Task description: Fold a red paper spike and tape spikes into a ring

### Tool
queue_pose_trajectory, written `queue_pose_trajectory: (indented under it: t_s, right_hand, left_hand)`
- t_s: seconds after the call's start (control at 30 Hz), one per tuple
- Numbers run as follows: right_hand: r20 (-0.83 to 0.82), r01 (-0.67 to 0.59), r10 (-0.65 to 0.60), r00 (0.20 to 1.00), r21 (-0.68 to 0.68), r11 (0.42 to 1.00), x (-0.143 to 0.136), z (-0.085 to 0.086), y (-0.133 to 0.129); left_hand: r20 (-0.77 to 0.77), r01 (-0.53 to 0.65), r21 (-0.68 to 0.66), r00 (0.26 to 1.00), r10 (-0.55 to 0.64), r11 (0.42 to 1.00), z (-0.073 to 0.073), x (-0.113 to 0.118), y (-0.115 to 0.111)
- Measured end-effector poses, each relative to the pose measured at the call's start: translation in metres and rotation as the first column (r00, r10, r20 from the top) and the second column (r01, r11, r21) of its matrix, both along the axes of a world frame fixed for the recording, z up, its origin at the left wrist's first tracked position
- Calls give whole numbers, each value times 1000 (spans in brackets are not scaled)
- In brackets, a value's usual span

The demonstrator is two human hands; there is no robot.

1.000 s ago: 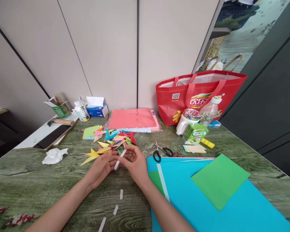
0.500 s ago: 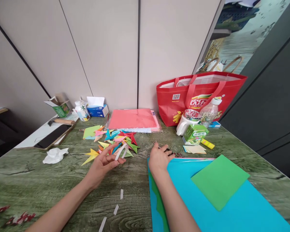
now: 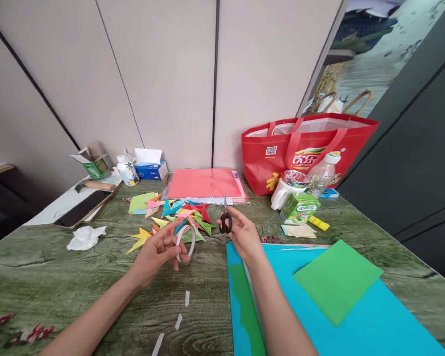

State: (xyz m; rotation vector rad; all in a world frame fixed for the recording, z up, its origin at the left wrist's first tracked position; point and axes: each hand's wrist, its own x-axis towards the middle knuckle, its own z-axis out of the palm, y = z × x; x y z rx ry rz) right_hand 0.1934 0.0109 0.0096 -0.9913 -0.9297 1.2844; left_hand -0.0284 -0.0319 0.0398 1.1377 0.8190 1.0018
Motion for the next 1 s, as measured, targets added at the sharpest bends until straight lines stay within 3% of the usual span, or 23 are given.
queue_pose_trajectory:
  t_s: [0.07, 0.2, 0.47, 0.73, 0.83, 1.0]
  right_hand:
    - [-194, -133, 131, 972, 2, 991, -2, 7, -3]
    - [-311, -276, 270, 911, 28, 961, -8, 19, -12]
    - [-314, -501, 473, 824, -11, 865, -24, 22, -25]
    - [-338, -633, 622, 707, 91, 769, -27, 22, -27]
    - [-336, -705, 702, 628, 134, 696, -24, 18, -27]
    - [-216, -849, 843, 492, 93, 520, -19, 13, -31]
  left_hand:
    - [-5, 11, -3, 1000, -11, 1000, -1, -1, 1]
    - [-24, 31, 7, 999, -30, 1000, -3, 0, 2]
    - [-31, 38, 18, 999, -37, 999, -1, 1, 2]
    - [-14, 7, 44, 1000, -6, 999, -4, 0, 3]
    - [-7, 23, 60, 1000, -23, 998, -4, -1, 3]
    - [-25, 23, 88, 999, -21, 996, -6, -3, 5]
